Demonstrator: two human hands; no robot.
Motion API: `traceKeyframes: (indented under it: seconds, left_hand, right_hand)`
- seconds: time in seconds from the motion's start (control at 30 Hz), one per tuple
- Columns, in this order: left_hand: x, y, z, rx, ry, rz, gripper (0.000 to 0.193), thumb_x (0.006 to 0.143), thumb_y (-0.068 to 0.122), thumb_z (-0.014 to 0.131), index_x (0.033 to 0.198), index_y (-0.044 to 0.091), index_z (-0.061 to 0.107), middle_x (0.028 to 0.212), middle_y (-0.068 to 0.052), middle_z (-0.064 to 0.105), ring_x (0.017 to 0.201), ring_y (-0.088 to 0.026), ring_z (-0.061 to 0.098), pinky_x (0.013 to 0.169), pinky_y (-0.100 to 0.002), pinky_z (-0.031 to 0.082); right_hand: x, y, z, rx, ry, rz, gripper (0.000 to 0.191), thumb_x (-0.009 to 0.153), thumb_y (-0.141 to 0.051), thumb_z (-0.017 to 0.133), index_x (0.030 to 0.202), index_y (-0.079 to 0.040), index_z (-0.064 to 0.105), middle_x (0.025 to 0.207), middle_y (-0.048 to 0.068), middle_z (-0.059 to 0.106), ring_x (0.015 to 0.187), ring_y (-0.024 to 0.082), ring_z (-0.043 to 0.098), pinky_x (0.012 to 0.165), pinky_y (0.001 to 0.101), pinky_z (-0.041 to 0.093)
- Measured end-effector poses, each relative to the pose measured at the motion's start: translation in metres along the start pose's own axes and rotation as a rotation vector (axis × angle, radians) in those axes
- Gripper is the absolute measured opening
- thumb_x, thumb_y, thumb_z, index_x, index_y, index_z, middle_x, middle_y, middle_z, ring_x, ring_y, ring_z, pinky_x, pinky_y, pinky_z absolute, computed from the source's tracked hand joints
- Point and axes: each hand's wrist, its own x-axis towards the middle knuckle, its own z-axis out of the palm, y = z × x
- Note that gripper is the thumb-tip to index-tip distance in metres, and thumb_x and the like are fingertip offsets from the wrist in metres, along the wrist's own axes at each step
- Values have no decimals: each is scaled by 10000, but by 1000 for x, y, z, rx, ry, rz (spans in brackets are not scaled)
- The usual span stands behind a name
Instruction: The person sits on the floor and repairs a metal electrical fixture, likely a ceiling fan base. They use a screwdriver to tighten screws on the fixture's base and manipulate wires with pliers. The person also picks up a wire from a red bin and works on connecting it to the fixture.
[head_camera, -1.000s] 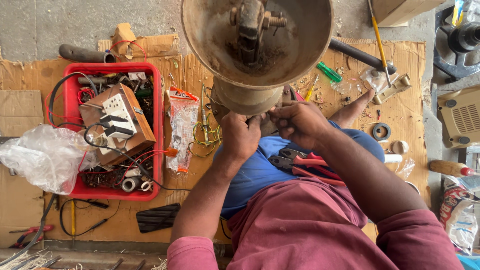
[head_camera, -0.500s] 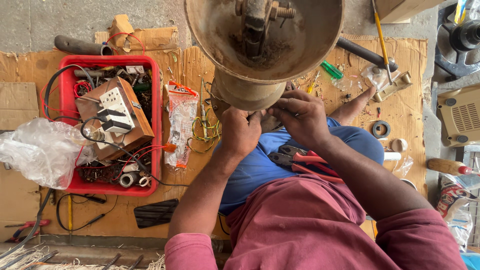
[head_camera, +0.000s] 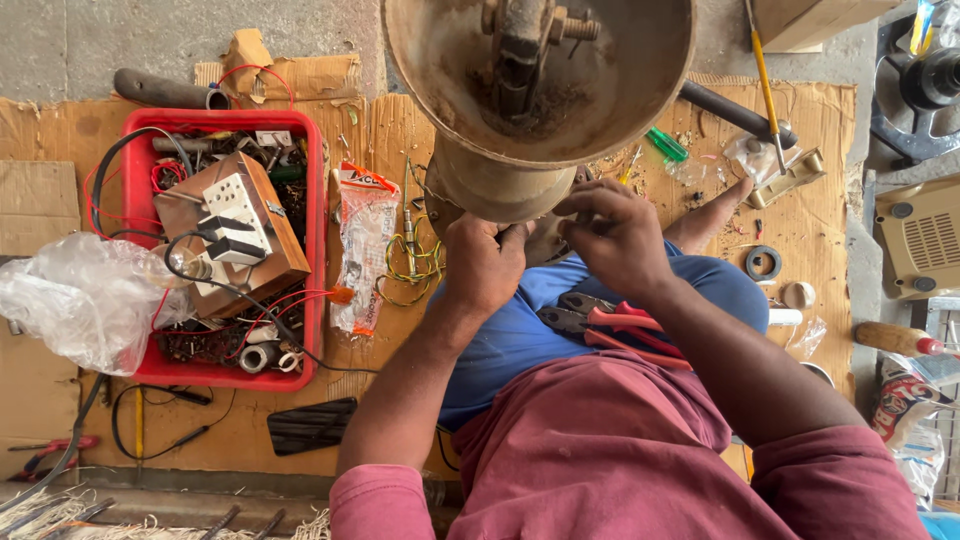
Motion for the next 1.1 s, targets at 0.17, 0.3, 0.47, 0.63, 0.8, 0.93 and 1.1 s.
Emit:
traceKeyframes:
  seconds: [0.17,0.3,0.47,0.63,0.8,0.93,1.1]
  left_hand:
    - [2,0,-1,48,-15,33,94,873,48,738,957,29,775,917,-164,765,879,-302,772,756,-392,582]
    - [-3,7,-9,146,4,117,141,869,65,775,1010,54,773,1030,-166,733,973,-325,733,841,-407,563]
    - [-12,15,-27,341,127,291,218,842,90,818,1056,92,777,1239,-199,559,1164,-358,557,989,-459,459]
    - [-4,9,-26,356,35,452,190,841,-1,767,997,107,774,1271,-199,536,1302,-396,457,1134,-511,372]
    - [-6,2,-20,134,43,281,175,880,-27,730,1022,66,775,1228,-160,621,1189,-329,614,1041,-427,500]
    - [-6,-8,-17,17,118,255,122,904,25,813,1004,24,743,1128,-155,685,1037,-309,692,916,-390,548]
    - [-13,-29,-10,-8,110,154,82,911,39,800,986,23,770,1007,-107,733,930,-266,715,854,-374,559]
  right_hand:
    - [1,-10,5,-146,21,-252,213,869,-51,796,1081,-55,776,1042,84,719,864,140,688,692,278,556]
    - [2,-4,9,-111,-12,-141,135,941,-103,764,1055,-31,748,983,43,711,843,112,672,722,265,544]
    - [6,10,20,470,-73,498,186,1001,-179,692,1098,-27,737,843,-38,677,711,93,557,632,261,452]
    - [2,6,37,99,6,250,204,1029,-178,680,1122,-4,736,870,0,682,760,95,545,664,256,473]
    - [9,8,12,236,-36,258,263,977,-191,679,1192,-41,704,965,4,722,857,75,652,757,257,538]
    - [28,54,-45,166,177,296,295,988,-208,669,1218,-29,714,1062,48,744,918,103,673,821,283,539]
    - [48,117,-47,-202,175,572,332,1010,-287,641,1226,-44,706,1094,132,742,973,211,705,890,380,557]
